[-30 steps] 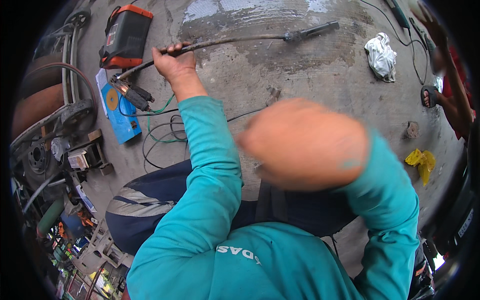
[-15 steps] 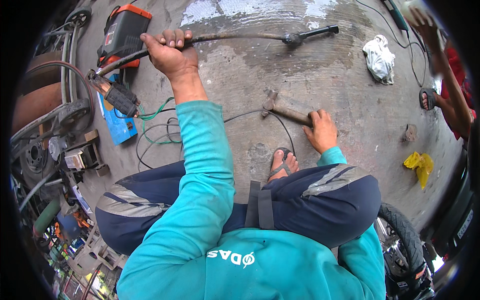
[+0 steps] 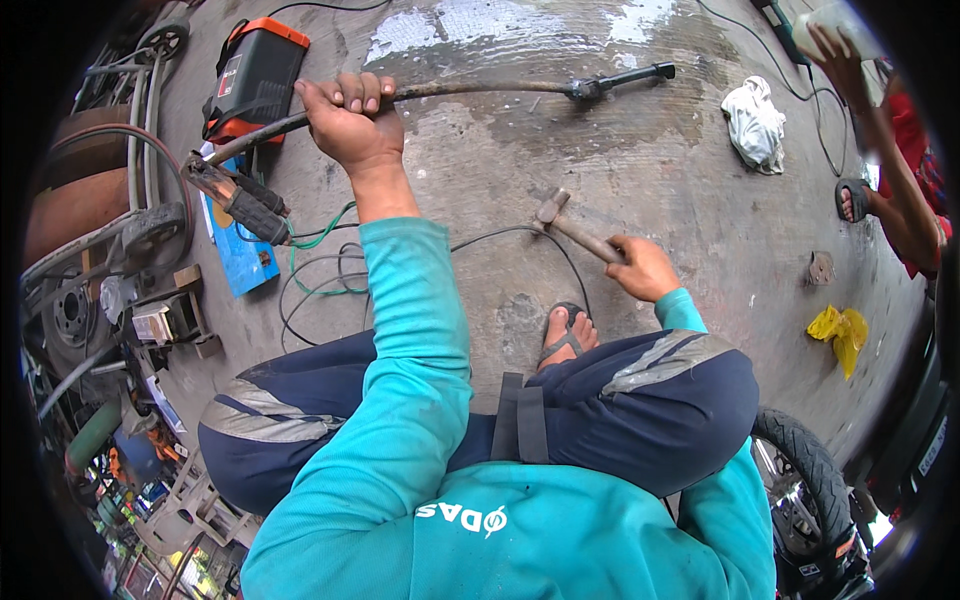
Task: The person welds a metal rod to a metal part using a welding torch, then uses a hammer to tap the weld area. Another person pours water from a bottle onto the hot weld to cool it. The process is repeated with additional welding and hammering.
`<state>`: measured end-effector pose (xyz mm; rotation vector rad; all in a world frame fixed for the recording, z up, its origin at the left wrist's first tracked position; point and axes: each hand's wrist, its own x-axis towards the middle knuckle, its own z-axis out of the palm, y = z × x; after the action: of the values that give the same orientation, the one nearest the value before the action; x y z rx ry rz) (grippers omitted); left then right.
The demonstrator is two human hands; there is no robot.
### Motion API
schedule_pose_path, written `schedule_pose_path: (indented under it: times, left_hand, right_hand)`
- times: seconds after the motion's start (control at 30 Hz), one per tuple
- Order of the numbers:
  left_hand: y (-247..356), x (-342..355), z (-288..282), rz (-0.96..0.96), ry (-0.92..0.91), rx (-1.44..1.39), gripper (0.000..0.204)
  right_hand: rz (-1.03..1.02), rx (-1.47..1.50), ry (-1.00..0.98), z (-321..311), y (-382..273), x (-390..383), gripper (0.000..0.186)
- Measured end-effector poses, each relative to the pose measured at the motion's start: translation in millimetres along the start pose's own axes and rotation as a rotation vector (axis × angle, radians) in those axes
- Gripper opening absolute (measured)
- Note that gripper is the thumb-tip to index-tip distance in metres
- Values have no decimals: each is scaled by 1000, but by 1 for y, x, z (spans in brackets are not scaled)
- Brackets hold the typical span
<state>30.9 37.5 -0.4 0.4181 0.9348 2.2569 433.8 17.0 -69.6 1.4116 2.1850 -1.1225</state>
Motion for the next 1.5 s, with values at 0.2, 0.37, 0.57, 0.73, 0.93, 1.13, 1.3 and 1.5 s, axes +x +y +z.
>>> schedule_pose_path:
  times: [0.2,0.37,0.57,0.73,0.93,1.13,1.3,1.5]
  left_hand:
    - [-1,-8,4,-12,-73,-42,55]
    - [0,-15,10,22,-72,-19,55]
    - [0,-20,16,31,-67,5,55]
    - [0,-24,20,29,-122,-10,54]
    - [-4,-29,21,38,-175,6,55]
    - [-5,-29,24,41,-219,1,55]
    - [-4,-29,20,29,-274,4,53]
    - [-8,-28,22,8,-311,-12,52]
  right_hand:
    - [103,250,411,-36,-14,32,53]
    - [-91,152,693,-69,-26,71,56]
    - [-53,-88,559,-71,-28,84,55]
    - [-112,37,732,-59,-42,77,54]
    - [-80,31,593,-63,-28,91,49]
    - [-155,26,766,-46,-26,70,49]
    - [-145,144,615,-60,-35,73,48]
    - [-155,26,722,-33,-8,67,48]
